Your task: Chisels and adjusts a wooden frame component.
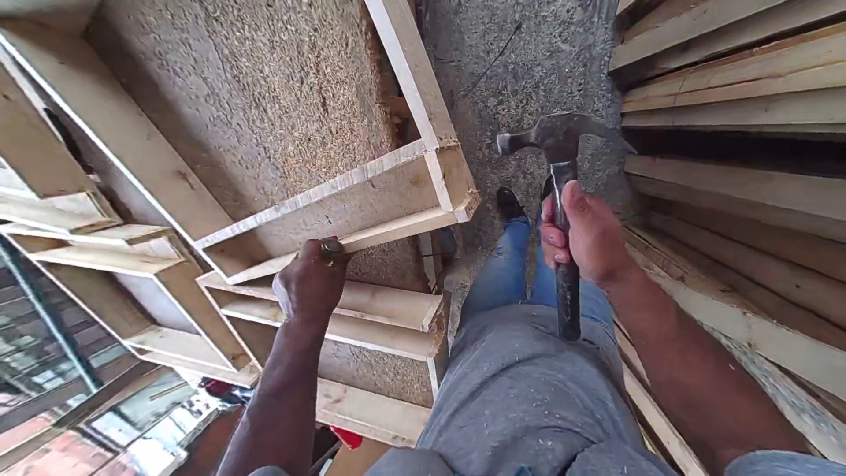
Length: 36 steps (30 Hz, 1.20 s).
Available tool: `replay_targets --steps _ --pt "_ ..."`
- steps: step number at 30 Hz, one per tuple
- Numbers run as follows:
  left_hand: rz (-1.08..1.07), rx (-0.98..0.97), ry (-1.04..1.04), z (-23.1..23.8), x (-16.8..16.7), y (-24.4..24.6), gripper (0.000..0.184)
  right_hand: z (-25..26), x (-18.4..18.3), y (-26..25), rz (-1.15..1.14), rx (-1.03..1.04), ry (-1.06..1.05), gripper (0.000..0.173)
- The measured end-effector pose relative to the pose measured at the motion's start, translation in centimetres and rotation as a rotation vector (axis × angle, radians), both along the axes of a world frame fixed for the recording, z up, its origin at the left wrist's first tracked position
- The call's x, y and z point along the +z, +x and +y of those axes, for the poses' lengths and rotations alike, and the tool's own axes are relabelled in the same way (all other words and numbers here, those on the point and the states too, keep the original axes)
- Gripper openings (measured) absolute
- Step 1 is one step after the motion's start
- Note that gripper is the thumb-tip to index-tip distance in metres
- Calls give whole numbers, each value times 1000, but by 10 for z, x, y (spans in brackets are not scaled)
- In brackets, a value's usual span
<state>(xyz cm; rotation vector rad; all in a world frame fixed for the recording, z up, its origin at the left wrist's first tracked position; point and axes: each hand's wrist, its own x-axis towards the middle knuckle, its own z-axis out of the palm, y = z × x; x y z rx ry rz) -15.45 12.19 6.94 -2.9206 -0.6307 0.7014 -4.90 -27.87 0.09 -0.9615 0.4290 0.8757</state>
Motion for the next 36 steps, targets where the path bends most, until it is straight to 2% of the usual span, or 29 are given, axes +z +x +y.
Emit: replay_targets --steps 2,4,5,6,8,9,10,13,15,16,19,20,21,23,25,26,29,30,31,34,35,36 --pt "1 0 -10 1 0 -3 45 -32 2 19 -52 -361 -14 63" --pt "-25 1 -17 -1 -2 -1 43 -29 -6 26 -70 -618 21 71" --pt "-33 -1 -16 -1 -2 -1 42 -11 -11 14 -50 -592 26 69" --pt "-39 -3 -14 0 -3 1 41 12 -17 -1 -13 -445 28 63" --pt "0 14 5 2 1 -4 41 45 -18 -24 88 2 69 51" --pt "18 6 4 7 5 -4 41 47 -16 -24 102 96 83 48" --pt "10 -11 -6 12 0 3 40 38 -18 -14 63 74 67 47" --pt "20 -9 -18 15 2 -1 40 2 -14 9 -10 -362 7 61" --pt "1 -2 -17 13 1 0 38 10 -15 9 -33 -569 50 66" --pt "-9 2 -14 12 0 2 37 28 -15 0 -26 -513 59 62" --pt "36 39 -9 13 5 -3 35 65 -4 -28 73 69 93 47" --pt "42 32 -13 15 5 3 35 58 -2 -24 55 112 109 45" --pt "42 29 -19 15 2 10 36 47 -3 -16 6 45 111 45" --pt "62 45 -25 9 4 5 35 22 -2 -10 -27 -263 87 54" --pt "30 39 -24 6 2 4 34 24 -8 -3 -8 -491 72 61" --pt "11 27 -19 6 0 5 34 36 -12 -7 11 -449 62 59" --pt "28 47 -2 6 1 -2 34 58 -14 -19 80 78 69 47" --pt "25 35 -5 9 0 2 34 50 -13 -10 51 106 89 47" --pt "11 28 -10 11 -4 7 35 39 -14 2 -7 26 97 49" --pt "28 53 -9 10 1 1 35 16 -9 14 -56 -443 110 64" --pt "13 54 -8 10 -1 3 35 23 -12 12 -58 -522 116 65" --pt "4 59 -8 8 -2 4 34 38 -15 0 -44 -482 101 61"
